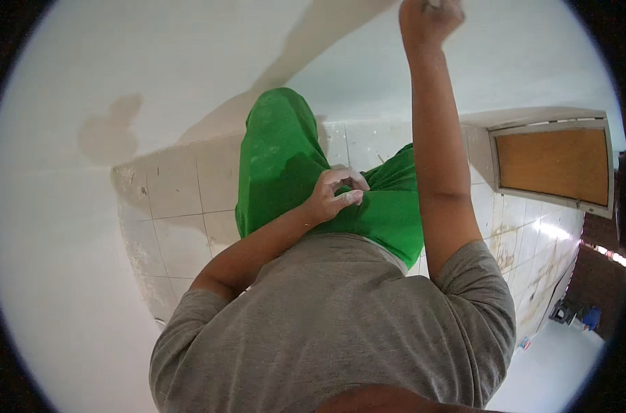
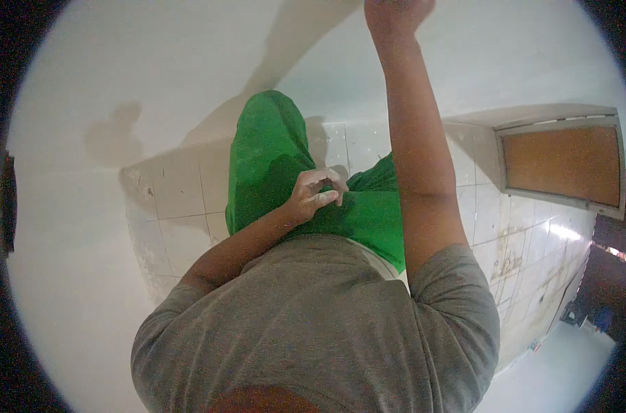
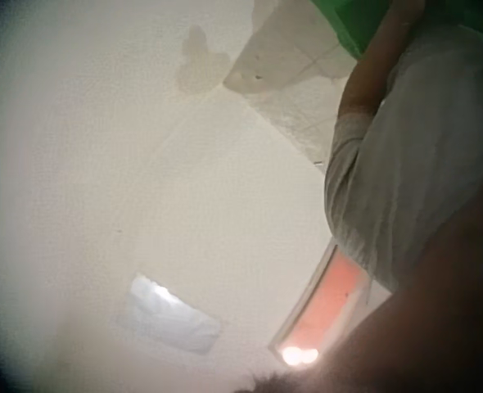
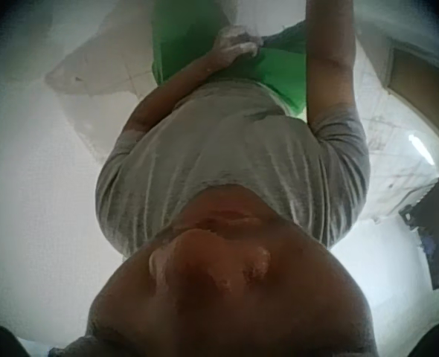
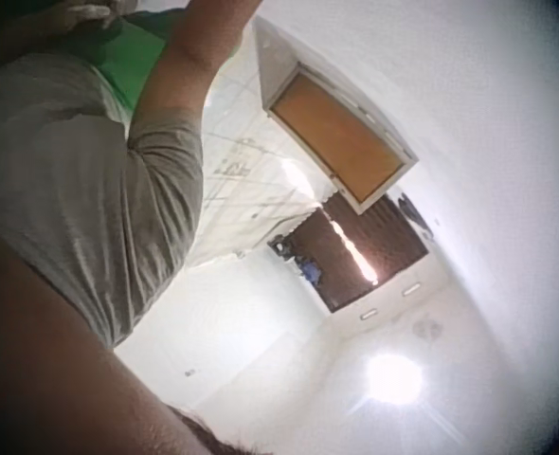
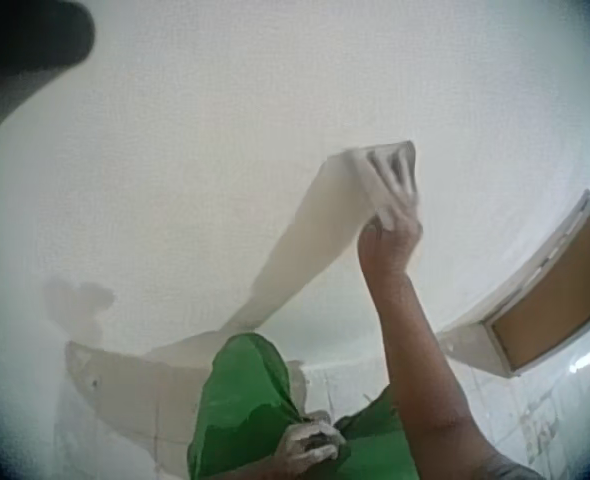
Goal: Apply plaster and sand down a wall to prepare for painting.
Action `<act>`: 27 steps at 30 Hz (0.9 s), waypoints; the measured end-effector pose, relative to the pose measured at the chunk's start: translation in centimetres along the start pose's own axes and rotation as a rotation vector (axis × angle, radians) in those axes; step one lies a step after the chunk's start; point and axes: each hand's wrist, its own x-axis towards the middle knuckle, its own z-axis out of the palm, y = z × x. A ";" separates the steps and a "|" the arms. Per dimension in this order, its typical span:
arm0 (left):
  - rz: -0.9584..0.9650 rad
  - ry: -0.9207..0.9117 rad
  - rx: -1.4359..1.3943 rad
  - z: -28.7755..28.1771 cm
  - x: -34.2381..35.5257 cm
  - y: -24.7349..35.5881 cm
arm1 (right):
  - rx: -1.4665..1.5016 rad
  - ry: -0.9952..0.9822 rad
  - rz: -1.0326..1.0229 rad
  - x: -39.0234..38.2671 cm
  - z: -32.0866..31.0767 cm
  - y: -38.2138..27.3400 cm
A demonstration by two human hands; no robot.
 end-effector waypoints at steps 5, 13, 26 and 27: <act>-0.104 0.102 -0.114 -2.4 2.8 -0.4 | -0.875 -0.357 -0.635 -4.6 -4.1 5.1; 0.110 0.258 -0.426 -8.8 11.9 9.3 | -1.039 -0.601 0.056 -20.2 -16.4 7.8; -0.091 0.324 -0.623 -8.4 13.2 3.2 | -0.761 -0.105 -0.320 -2.5 -5.7 -2.7; -0.109 0.344 -0.565 -7.8 14.2 3.8 | -0.680 -0.171 -0.331 -0.9 -4.8 -3.0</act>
